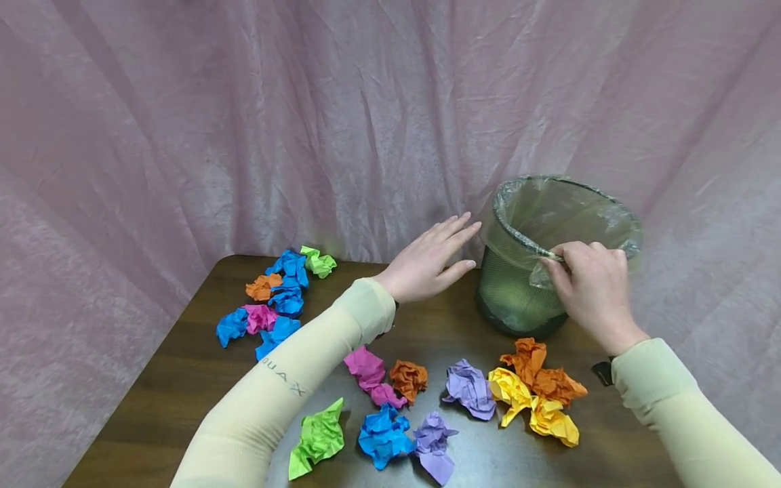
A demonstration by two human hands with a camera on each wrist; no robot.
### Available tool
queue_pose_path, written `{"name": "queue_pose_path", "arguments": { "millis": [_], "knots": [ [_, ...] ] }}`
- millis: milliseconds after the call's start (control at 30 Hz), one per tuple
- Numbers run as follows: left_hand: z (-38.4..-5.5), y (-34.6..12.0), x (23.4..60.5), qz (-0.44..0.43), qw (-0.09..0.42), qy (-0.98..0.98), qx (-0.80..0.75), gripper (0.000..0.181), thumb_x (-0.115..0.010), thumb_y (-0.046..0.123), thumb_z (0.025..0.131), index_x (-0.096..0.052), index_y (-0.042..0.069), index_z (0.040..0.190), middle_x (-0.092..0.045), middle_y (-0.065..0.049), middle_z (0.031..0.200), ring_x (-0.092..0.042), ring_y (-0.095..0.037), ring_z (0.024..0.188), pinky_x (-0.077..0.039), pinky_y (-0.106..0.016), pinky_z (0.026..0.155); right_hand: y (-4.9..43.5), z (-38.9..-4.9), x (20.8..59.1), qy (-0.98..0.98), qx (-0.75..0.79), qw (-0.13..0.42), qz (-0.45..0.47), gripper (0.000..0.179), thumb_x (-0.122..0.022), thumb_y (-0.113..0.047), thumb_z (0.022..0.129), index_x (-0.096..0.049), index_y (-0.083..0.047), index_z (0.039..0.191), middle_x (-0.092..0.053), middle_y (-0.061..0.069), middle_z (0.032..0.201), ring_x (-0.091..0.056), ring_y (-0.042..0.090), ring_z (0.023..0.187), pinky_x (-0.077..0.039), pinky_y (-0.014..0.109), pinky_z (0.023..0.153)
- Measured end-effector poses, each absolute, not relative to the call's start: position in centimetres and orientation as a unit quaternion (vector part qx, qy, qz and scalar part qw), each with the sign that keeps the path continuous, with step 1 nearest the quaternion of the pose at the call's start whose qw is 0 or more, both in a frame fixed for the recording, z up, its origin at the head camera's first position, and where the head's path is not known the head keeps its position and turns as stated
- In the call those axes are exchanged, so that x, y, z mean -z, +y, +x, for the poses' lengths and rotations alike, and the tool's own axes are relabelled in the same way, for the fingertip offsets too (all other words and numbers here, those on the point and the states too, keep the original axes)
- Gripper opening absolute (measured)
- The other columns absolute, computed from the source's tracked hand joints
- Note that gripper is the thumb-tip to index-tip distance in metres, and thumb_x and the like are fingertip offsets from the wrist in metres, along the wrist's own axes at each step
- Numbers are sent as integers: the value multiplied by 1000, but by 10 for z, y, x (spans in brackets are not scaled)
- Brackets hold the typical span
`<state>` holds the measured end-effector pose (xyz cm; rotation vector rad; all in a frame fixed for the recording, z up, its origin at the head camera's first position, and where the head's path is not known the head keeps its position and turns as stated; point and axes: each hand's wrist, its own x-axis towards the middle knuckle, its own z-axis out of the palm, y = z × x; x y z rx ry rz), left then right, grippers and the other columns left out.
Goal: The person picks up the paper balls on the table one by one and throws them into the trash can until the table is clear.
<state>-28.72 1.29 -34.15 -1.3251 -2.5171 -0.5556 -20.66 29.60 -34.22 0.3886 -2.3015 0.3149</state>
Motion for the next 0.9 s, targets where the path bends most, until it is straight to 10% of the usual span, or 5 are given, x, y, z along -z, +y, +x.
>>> {"name": "queue_pose_path", "arguments": {
  "millis": [300, 567, 900],
  "knots": [
    [-306, 40, 325, -478, 132, -859, 128, 61, -38, 43, 111, -24, 17, 164, -13, -6, 171, -3, -17, 157, 3, -27, 123, 292, -209, 344, -880, -143, 395, 220, 17, -84, -9, 83, -68, -5, 89, -65, 7, 74, -46, 23, 64, -28, 44, 65],
    [-323, 46, 320, -545, 216, -804, 96, 33, -50, 39, 109, -69, 17, 125, -66, 2, 126, -51, -21, 133, -22, -34, 122, 291, -209, 345, -867, -165, 398, 251, 18, -84, -7, 81, -68, -7, 88, -59, 2, 70, -41, 19, 64, -25, 42, 66],
    [-326, 38, 328, -552, 262, -787, 84, 31, -55, 41, 106, -67, 13, 109, -63, 1, 108, -55, -20, 113, -25, -36, 121, 280, -210, 347, -852, -177, 413, 267, 19, -85, -8, 80, -68, -10, 90, -54, -3, 68, -37, 16, 63, -23, 40, 65]
  ]
}}
